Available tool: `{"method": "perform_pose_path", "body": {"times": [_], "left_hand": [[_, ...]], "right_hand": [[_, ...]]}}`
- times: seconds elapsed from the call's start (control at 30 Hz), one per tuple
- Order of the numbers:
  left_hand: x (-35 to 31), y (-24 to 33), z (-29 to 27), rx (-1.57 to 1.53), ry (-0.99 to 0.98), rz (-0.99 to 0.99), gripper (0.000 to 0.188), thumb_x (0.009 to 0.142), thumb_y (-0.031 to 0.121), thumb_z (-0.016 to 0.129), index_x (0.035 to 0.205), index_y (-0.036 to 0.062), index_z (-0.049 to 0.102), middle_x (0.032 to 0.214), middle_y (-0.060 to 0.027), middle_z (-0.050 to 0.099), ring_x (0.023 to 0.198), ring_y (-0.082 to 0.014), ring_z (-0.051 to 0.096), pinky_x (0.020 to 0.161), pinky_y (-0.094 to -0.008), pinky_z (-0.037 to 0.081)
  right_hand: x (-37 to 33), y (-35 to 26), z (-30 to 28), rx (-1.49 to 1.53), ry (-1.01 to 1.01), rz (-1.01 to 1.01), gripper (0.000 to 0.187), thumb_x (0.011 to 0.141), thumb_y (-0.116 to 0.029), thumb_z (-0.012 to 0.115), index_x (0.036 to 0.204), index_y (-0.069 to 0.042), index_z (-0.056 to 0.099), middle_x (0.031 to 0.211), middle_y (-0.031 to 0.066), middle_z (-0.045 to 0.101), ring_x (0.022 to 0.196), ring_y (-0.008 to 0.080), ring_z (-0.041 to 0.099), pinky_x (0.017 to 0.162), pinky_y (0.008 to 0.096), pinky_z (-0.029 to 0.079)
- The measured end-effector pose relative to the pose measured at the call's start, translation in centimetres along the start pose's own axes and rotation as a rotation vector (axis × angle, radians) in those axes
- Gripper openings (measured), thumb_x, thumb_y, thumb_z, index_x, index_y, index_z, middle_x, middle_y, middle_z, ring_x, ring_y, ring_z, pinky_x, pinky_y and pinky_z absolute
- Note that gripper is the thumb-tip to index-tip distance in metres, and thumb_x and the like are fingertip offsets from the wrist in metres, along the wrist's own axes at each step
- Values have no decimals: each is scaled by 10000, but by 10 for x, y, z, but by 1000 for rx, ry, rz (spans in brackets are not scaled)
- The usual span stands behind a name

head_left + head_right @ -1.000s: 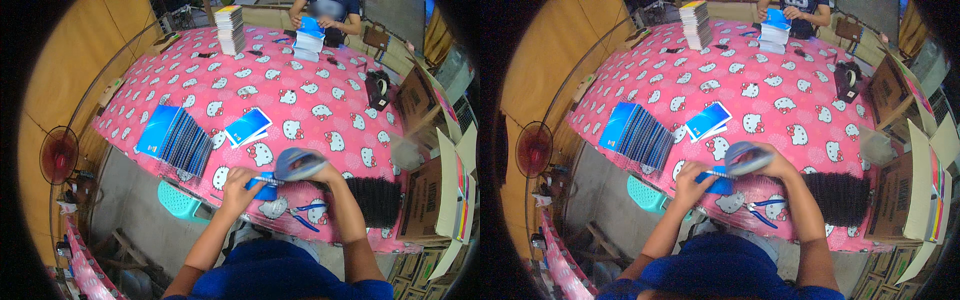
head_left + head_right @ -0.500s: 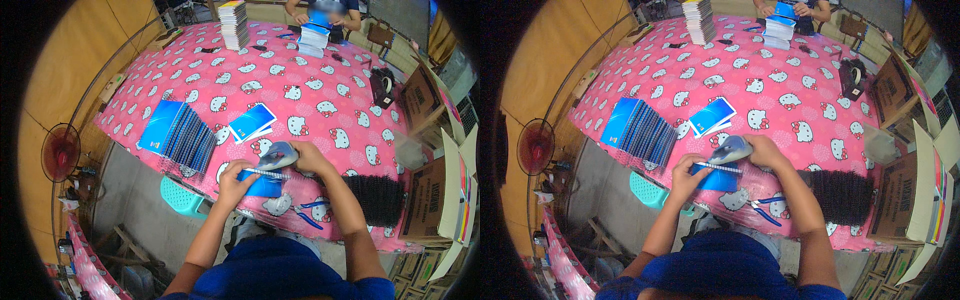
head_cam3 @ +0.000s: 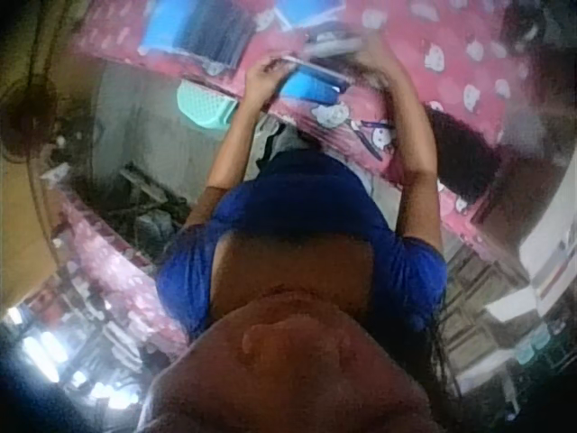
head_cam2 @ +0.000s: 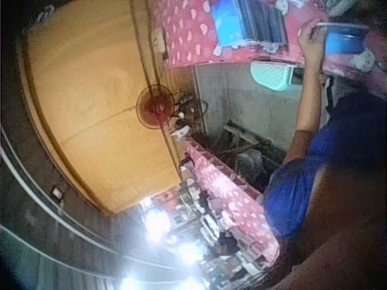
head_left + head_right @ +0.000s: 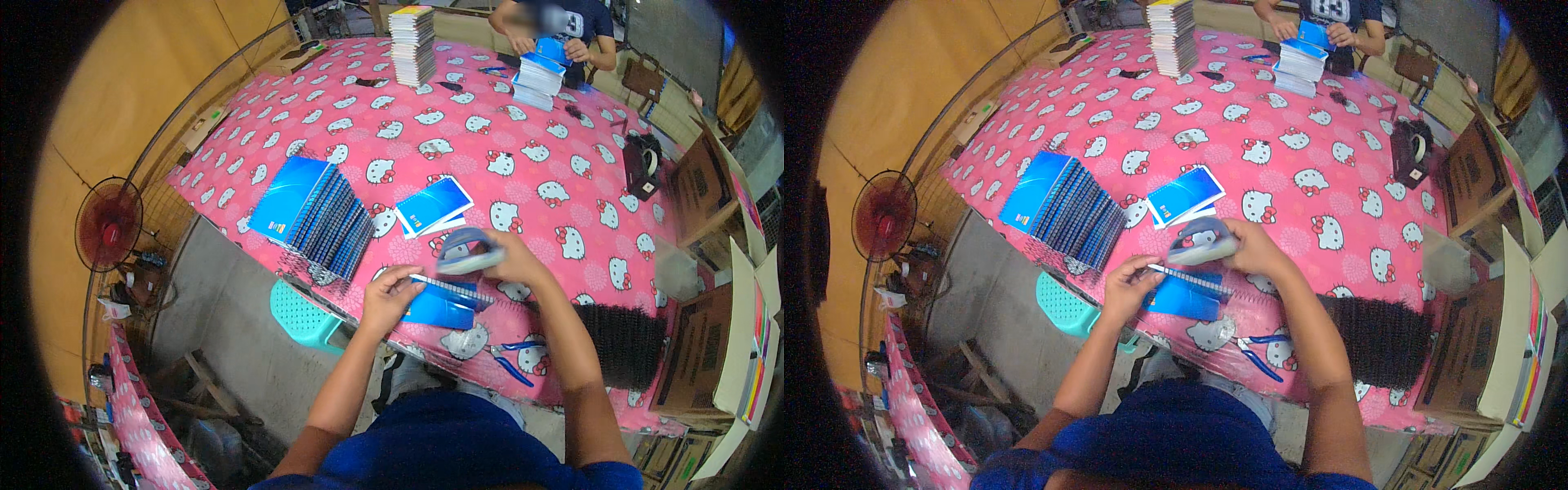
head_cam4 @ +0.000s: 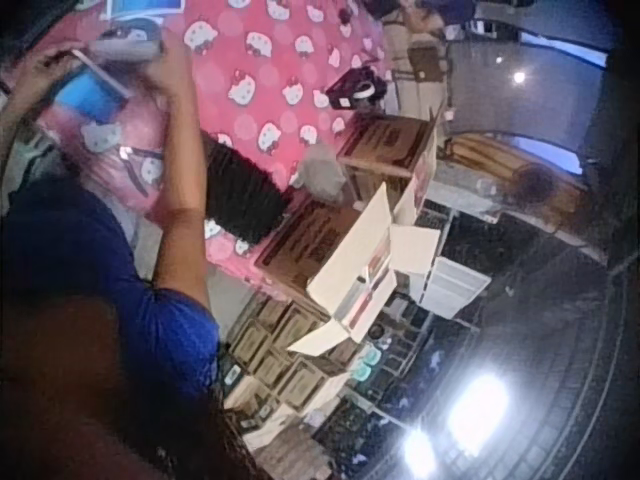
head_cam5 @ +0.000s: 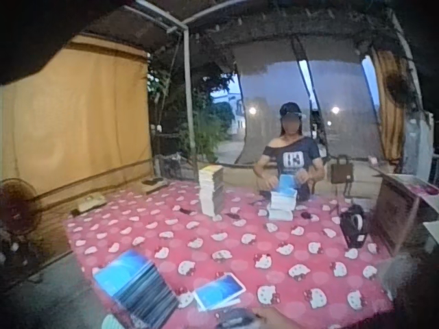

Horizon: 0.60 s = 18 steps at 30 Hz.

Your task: The person sorts and stacks notebooks on a table, then carries a few notebooks across a warehouse to another workstation for further organization.

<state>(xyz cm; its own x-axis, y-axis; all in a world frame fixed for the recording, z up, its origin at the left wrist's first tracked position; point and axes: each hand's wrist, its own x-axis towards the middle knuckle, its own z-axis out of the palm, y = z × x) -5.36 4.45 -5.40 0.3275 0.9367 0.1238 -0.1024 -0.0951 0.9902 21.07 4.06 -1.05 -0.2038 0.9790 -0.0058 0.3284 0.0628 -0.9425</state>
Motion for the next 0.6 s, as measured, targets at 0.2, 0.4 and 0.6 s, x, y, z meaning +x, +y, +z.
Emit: {"method": "perform_pose_path", "body": {"times": [0.2,0.4,0.6], "left_hand": [[-3,-8,-4,-198,59,-124,337,775,-45,696,1104,0,637,1008,-73,658,905,-119,608,801,-242,499],[-5,-3,-8,-145,40,-148,299,787,-45,685,1079,-1,640,970,-75,660,858,-115,612,771,-239,506],[-5,-3,-2,-317,-30,-91,274,809,-62,650,1066,14,592,1020,-47,603,957,-107,565,798,-229,476]], "right_hand": [[1,-9,8,-106,-34,-46,543,584,76,635,1101,-93,621,961,23,655,872,142,607,784,303,486],[4,-13,2,-770,288,217,296,681,-28,630,967,-54,560,997,147,637,948,380,600,732,487,492],[-44,33,-2,-872,504,-10,551,668,-142,741,1182,-91,548,1364,239,375,1214,411,415,969,455,385]]}}
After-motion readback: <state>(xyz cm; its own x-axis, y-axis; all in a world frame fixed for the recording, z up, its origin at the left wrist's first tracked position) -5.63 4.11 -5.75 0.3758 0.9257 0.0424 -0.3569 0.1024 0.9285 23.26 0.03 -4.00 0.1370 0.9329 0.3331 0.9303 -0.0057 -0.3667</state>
